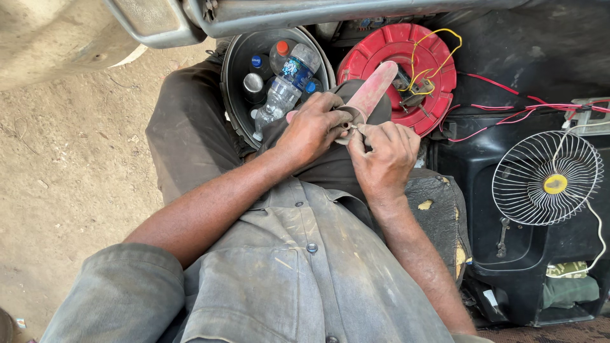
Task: The person sits inside a vehicle cabin and uses a screwdriver to scrape and clean a pink plastic fan blade. They then insert a small cylindrical object into the center hub of the blade and continue scraping the hub area with the screwdriver.
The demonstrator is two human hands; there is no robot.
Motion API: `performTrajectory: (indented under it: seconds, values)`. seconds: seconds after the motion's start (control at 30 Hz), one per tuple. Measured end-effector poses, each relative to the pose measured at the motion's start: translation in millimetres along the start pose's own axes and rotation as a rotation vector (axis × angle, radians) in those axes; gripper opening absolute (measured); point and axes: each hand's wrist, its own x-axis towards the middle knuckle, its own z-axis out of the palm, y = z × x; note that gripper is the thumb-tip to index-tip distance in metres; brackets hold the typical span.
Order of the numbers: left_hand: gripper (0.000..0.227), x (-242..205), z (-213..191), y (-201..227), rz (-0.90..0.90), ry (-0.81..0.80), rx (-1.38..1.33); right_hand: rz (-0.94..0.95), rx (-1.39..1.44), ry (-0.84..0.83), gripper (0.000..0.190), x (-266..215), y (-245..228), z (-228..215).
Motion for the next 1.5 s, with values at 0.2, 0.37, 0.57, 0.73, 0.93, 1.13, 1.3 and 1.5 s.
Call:
performTrajectory:
  seconds: [0.2, 0.37, 0.57, 0.73, 0.93, 1.13, 1.3, 1.5]
  values:
    - [0.028, 0.6, -0.9, -1.4, 0.005, -0.014, 0.003, -0.011, -0.046, -0.054, 0.012, 1.5, 3.0, -2.8]
    - [0.032, 1.7, -3.8, 2.3, 0.059, -0.009, -0.007, 0.01, -0.084, -0.035, 0.012, -1.1, 1.3, -0.3]
    - [0.025, 5.7, -2.3, 7.4, 0.038, 0.015, 0.014, 0.034, -0.067, -0.028, 0.011, -4.7, 1.2, 0.7]
    - [0.022, 3.9, 0.8, 11.4, 0.026, 0.024, 0.046, 0.032, -0.044, -0.007, 0.012, -9.9, -0.7, 0.5]
    - [0.02, 4.1, 1.6, 11.6, 0.028, 0.026, 0.057, 0.145, 0.059, -0.012, 0.02, -18.5, -1.5, -0.5]
    - [0.02, 1.9, 1.8, 11.7, 0.045, 0.023, 0.069, 0.216, 0.206, -0.074, 0.02, -23.3, 2.6, -0.7]
    - [0.023, 1.5, 2.1, 12.8, 0.051, 0.022, 0.077, 0.233, 0.248, -0.078, 0.02, -23.7, 8.5, 0.8]
    - [0.038, 2.0, -3.7, 7.6, 0.015, -0.026, -0.038, 0.256, 0.246, -0.082, 0.02, -24.4, 10.9, 3.1]
